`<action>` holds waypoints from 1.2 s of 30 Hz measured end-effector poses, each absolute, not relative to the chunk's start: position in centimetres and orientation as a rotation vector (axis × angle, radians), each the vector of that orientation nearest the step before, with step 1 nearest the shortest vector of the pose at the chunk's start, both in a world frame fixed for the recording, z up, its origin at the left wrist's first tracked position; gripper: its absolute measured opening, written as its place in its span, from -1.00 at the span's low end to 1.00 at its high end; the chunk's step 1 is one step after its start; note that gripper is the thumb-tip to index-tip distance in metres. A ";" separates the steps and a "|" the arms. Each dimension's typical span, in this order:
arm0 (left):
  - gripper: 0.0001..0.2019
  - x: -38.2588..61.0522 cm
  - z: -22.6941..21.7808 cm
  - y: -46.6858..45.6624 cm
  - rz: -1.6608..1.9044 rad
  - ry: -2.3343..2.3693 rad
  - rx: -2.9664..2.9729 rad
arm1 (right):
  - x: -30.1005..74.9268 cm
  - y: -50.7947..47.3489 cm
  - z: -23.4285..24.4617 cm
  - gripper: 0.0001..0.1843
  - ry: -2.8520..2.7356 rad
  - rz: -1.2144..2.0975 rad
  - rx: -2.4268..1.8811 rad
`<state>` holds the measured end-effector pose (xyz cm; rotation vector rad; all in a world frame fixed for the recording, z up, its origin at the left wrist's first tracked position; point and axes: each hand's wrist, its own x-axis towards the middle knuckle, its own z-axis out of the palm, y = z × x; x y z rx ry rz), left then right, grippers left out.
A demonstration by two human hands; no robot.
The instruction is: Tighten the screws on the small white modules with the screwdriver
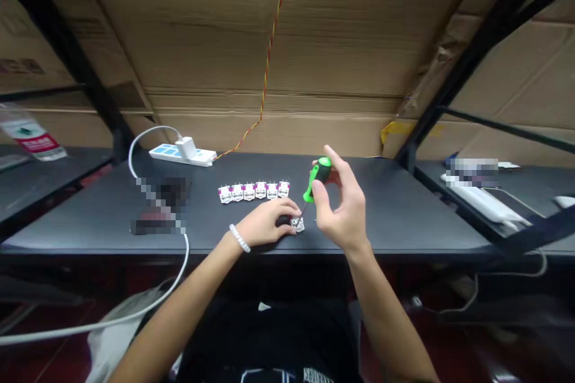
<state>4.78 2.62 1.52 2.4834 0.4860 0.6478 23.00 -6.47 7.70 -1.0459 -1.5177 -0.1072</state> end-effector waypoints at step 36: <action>-0.72 4.7 1.5 2.6 0.631 0.485 2.476 | 25.4 -6.1 7.9 -0.45 -1.342 -0.202 -1.089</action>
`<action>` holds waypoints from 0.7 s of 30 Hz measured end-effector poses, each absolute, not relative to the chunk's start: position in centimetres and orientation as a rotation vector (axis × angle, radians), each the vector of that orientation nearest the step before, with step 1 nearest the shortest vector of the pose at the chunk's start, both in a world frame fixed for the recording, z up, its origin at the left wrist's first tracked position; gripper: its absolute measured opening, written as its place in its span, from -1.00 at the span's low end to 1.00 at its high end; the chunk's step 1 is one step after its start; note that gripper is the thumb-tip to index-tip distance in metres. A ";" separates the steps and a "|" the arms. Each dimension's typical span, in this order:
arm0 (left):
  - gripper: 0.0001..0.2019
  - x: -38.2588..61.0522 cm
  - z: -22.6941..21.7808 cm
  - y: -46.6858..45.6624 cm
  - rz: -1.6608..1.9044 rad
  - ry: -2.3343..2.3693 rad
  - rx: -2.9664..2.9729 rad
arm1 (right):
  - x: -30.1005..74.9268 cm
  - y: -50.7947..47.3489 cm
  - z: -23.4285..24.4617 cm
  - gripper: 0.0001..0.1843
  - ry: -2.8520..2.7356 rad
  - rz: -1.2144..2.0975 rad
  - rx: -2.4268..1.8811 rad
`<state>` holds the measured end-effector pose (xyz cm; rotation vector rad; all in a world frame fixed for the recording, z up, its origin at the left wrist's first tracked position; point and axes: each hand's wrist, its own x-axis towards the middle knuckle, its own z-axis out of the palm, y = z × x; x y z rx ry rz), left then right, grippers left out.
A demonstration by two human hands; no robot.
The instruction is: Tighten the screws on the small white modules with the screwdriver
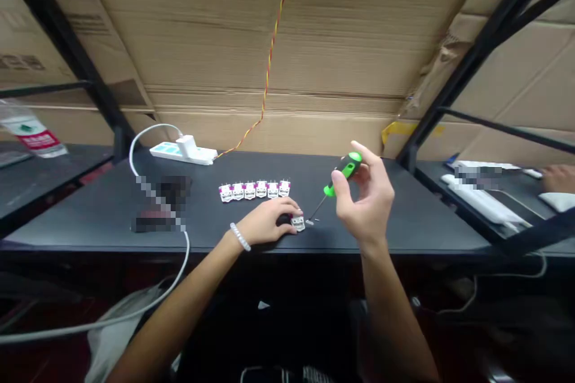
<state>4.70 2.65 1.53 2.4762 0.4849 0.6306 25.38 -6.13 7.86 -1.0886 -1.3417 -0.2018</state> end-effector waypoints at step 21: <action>-0.52 5.1 1.4 1.4 0.486 0.406 2.794 | 26.7 -4.6 7.4 -0.55 -1.287 -0.185 -1.131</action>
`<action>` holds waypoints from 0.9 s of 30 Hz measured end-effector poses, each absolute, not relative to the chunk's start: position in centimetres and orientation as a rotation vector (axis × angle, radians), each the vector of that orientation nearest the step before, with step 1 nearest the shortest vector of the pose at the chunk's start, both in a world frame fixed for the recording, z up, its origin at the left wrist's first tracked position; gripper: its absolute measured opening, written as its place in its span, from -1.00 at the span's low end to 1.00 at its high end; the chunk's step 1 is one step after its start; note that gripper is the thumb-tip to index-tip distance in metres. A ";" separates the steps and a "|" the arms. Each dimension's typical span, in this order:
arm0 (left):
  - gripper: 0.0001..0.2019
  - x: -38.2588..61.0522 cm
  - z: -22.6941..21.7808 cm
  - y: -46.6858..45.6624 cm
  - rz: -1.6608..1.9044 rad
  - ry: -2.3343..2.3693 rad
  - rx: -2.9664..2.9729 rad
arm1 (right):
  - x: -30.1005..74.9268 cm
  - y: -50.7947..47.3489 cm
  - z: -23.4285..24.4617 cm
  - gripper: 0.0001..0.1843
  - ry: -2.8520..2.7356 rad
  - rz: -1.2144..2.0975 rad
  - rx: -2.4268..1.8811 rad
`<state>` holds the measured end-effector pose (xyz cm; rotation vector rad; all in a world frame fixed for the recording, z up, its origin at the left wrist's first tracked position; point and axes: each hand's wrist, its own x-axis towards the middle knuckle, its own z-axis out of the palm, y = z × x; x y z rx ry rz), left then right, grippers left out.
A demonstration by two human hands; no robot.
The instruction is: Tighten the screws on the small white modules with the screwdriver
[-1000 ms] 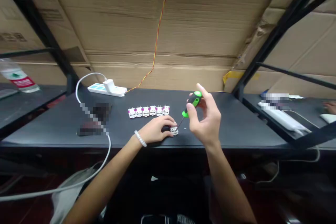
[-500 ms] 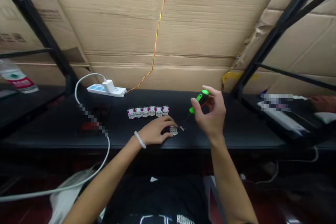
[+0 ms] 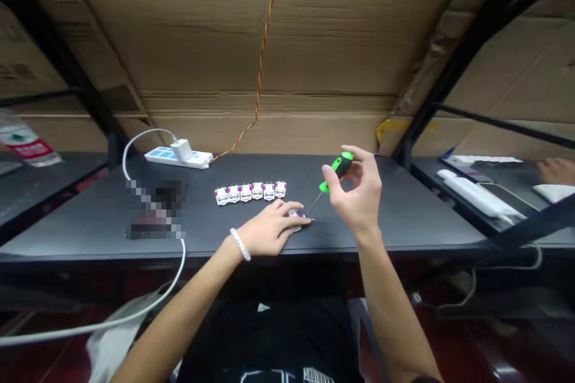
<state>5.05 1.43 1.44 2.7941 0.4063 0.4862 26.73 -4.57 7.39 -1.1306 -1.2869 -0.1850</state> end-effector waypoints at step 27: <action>-0.56 5.6 2.0 1.0 0.478 0.395 2.786 | 29.0 -5.8 8.7 -0.56 -1.192 -0.264 -1.132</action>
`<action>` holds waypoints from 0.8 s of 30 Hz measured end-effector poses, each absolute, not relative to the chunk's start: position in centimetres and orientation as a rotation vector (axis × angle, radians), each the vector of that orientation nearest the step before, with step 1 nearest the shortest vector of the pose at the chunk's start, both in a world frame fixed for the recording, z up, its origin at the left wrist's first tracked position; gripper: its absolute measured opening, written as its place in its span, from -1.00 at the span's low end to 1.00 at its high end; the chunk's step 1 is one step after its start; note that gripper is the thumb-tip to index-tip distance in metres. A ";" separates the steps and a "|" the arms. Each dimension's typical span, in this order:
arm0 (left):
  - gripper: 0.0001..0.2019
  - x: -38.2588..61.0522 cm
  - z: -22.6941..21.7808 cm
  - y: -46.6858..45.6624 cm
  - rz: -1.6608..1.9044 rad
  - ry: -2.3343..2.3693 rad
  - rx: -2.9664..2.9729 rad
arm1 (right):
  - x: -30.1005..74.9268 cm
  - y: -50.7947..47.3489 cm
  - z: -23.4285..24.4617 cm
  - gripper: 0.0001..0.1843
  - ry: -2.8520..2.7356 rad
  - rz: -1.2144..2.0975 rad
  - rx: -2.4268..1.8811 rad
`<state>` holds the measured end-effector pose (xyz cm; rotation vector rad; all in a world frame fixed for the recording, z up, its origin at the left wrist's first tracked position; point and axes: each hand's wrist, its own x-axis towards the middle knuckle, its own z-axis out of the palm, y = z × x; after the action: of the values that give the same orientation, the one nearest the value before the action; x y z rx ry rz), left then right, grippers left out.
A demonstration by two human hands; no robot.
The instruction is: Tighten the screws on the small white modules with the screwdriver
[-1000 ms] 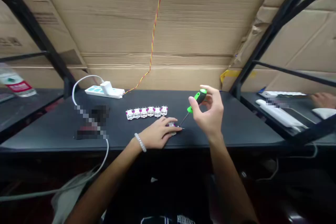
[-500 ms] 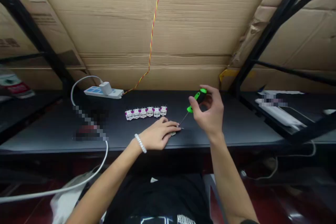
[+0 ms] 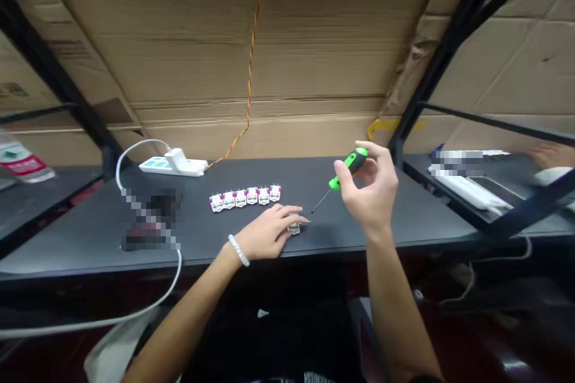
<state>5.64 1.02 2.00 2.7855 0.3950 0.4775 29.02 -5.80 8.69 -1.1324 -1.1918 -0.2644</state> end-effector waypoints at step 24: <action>-0.49 10.8 4.1 2.1 0.036 0.484 3.133 | 31.2 -6.4 9.4 -0.59 -1.128 -0.303 -1.109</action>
<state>10.78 2.12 4.06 3.1331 0.4842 0.0360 31.20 -6.43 9.41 -1.1085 -1.1277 -0.3033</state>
